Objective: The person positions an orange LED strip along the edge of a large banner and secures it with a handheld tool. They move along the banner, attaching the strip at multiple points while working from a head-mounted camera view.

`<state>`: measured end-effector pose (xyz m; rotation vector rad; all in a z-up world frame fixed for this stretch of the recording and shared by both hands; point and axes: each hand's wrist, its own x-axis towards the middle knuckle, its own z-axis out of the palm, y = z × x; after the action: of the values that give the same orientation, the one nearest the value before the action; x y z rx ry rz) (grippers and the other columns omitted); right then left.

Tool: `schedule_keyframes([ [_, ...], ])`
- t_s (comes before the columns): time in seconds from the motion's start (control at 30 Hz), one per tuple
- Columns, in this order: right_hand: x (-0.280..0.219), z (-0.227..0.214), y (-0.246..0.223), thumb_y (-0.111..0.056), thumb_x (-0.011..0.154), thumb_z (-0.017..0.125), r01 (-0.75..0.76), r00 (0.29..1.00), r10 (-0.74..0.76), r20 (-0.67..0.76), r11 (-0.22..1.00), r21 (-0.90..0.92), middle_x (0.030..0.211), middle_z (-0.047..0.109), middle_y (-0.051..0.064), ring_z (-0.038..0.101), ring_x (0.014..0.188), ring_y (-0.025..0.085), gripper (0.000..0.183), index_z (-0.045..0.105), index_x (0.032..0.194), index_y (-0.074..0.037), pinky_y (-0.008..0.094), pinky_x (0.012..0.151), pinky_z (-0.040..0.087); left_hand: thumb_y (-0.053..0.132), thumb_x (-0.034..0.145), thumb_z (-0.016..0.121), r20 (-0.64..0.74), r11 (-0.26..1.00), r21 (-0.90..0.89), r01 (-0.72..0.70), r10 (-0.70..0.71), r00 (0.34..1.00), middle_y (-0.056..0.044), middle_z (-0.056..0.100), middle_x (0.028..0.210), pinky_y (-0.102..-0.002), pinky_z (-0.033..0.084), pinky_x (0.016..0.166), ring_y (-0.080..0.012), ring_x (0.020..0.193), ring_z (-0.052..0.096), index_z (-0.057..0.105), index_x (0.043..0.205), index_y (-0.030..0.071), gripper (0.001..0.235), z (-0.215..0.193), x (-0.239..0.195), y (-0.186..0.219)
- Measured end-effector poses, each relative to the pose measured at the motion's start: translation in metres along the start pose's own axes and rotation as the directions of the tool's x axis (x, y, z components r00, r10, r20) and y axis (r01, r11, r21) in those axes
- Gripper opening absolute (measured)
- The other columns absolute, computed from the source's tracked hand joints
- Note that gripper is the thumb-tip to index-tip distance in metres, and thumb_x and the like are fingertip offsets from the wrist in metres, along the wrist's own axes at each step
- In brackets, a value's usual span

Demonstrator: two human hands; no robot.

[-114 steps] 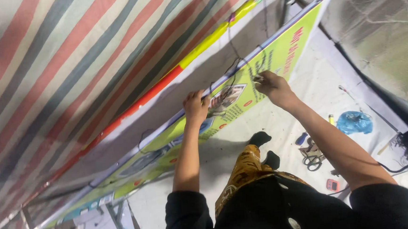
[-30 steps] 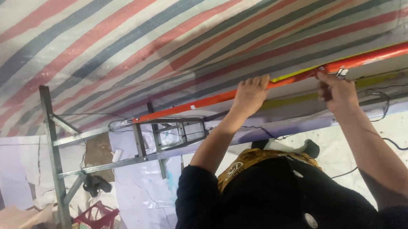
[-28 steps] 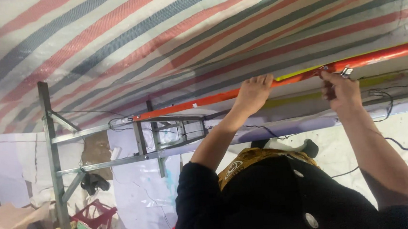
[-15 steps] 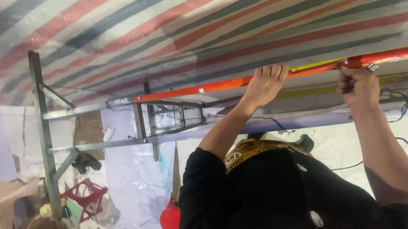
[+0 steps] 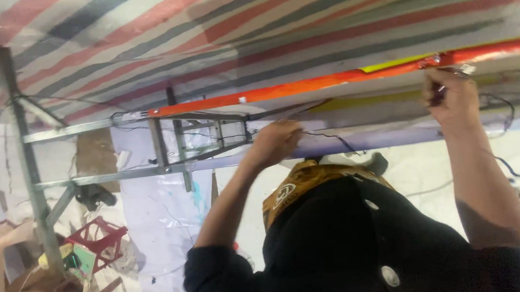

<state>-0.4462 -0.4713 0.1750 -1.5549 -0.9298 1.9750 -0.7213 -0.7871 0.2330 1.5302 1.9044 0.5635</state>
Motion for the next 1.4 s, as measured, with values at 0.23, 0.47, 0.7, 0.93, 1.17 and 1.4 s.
schedule_keyframes([
  [0.23,-0.066,0.036,-0.014,-0.001,0.072,0.086,0.348,0.906,-0.052,0.419,0.652,-0.673,0.083,0.07,0.023,0.066,0.068,0.026,0.021,0.076,0.09,0.005,0.036,0.05,0.053,0.044,0.1,0.053,0.376,0.907,-0.163,0.387,-0.306,0.875,-0.02,0.072,0.092,-0.057,0.052,0.084,-0.0466,0.098,0.068,0.074,0.097,0.015,0.036,0.01,-0.015,-0.036],
  [0.47,-0.051,0.046,-0.007,-0.036,0.075,0.078,0.502,0.832,0.238,0.502,0.063,-0.862,0.051,0.057,0.001,0.06,0.049,0.022,0.034,0.062,0.054,-0.015,0.038,0.055,0.048,0.044,0.095,0.058,0.477,0.865,-0.121,0.487,-0.379,0.793,-0.02,0.074,0.098,-0.053,0.052,0.086,-0.0431,0.101,0.069,0.076,0.097,0.013,0.037,0.052,0.003,-0.085],
  [0.7,-0.042,0.052,-0.004,-0.02,0.066,0.08,0.395,0.834,0.34,0.435,0.184,-0.9,0.045,0.056,0.001,0.058,0.039,0.021,0.028,0.059,0.05,-0.014,0.033,0.045,0.044,0.023,0.093,0.067,0.469,0.793,-0.33,0.512,-0.333,0.818,-0.009,0.066,0.077,-0.036,0.046,0.07,-0.0235,0.075,0.059,0.076,0.087,0.011,0.016,0.038,0.005,-0.076],
  [0.93,-0.036,0.053,-0.001,-0.021,0.069,0.086,0.259,0.819,0.456,0.347,0.246,-0.934,0.068,0.069,0.015,0.069,0.062,0.034,0.02,0.077,0.075,-0.003,0.042,0.058,0.051,0.027,0.092,0.068,0.444,0.842,-0.224,0.491,-0.36,0.82,-0.014,0.069,0.078,-0.041,0.05,0.069,-0.0311,0.076,0.068,0.078,0.087,0.014,0.018,0.032,0.007,-0.063],
  [1.17,0.004,0.042,0.045,-0.026,0.064,0.09,0.238,0.827,0.487,0.28,0.148,-0.96,0.082,0.075,0.017,0.073,0.076,0.036,0.028,0.082,0.083,-0.008,0.045,0.064,0.054,0.037,0.093,0.062,0.43,0.845,-0.141,0.516,-0.417,0.801,-0.016,0.074,0.096,-0.048,0.054,0.08,-0.0394,0.093,0.071,0.078,0.102,0.017,0.027,0.027,0.017,-0.036],
  [1.4,-0.01,0.049,0.024,-0.013,0.071,0.084,0.193,0.805,0.496,0.325,0.299,-0.934,0.055,0.062,0.013,0.053,0.042,0.025,0.017,0.071,0.066,-0.003,0.034,0.046,0.04,0.031,0.089,0.064,0.027,0.979,0.17,-0.114,0.111,0.993,-0.007,0.069,0.096,-0.049,0.057,0.076,-0.0341,0.099,0.068,0.068,0.122,0.021,0.035,0.071,0.06,0.049],
])
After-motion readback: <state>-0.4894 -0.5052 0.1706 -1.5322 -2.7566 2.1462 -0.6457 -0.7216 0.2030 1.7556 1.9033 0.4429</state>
